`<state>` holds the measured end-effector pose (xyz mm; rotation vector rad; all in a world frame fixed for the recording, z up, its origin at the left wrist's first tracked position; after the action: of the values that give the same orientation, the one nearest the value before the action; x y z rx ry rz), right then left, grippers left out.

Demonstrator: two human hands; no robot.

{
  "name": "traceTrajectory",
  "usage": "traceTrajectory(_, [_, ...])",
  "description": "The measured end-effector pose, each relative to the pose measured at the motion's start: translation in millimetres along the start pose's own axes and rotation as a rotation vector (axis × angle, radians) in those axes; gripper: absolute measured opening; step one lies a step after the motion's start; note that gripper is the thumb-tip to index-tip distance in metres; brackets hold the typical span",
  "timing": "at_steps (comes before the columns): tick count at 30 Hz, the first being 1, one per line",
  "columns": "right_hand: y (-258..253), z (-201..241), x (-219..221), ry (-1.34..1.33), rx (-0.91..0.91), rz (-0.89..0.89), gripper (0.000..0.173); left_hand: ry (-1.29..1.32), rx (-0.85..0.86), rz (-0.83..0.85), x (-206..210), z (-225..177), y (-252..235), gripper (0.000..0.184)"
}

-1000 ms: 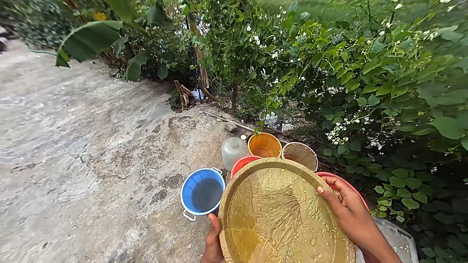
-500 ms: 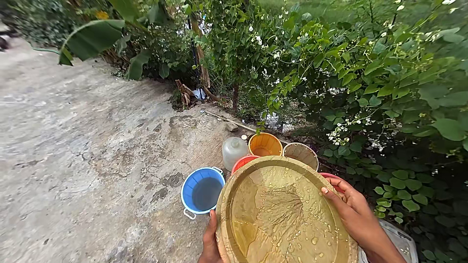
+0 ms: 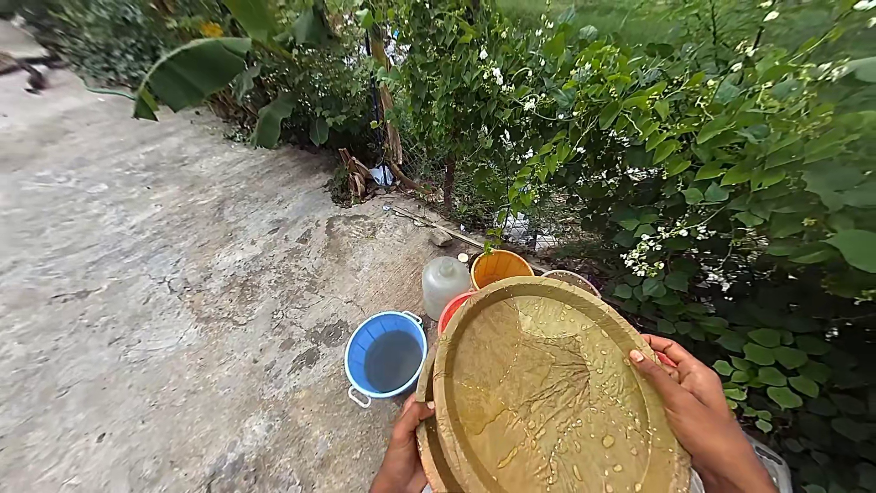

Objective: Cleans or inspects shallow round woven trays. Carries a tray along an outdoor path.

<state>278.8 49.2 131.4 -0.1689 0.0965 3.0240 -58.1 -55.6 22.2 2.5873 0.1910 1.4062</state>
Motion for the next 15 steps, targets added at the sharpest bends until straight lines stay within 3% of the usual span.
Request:
traceTrajectory(5, [0.8, -6.4, -2.8, -0.026, -0.006, -0.034, 0.027, -0.089, 0.009, -0.061, 1.9, -1.7, 1.8, 0.041])
traceTrajectory(15, [-1.7, 9.5, -30.7, 0.042, -0.015, -0.247, 0.020, -0.088, 0.021, -0.246, -9.6, -2.1, -7.0, 0.037])
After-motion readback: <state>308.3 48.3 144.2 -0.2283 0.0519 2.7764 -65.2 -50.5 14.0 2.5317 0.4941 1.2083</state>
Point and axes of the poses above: each hand's wrist, its own y-axis away from the middle knuckle, its own x-axis out of the palm, z = x × y, the point moved 4 cm from there along -y, towards the middle knuckle, and after that the axes turned 7 degrees about -y, right-handed, at the moved point
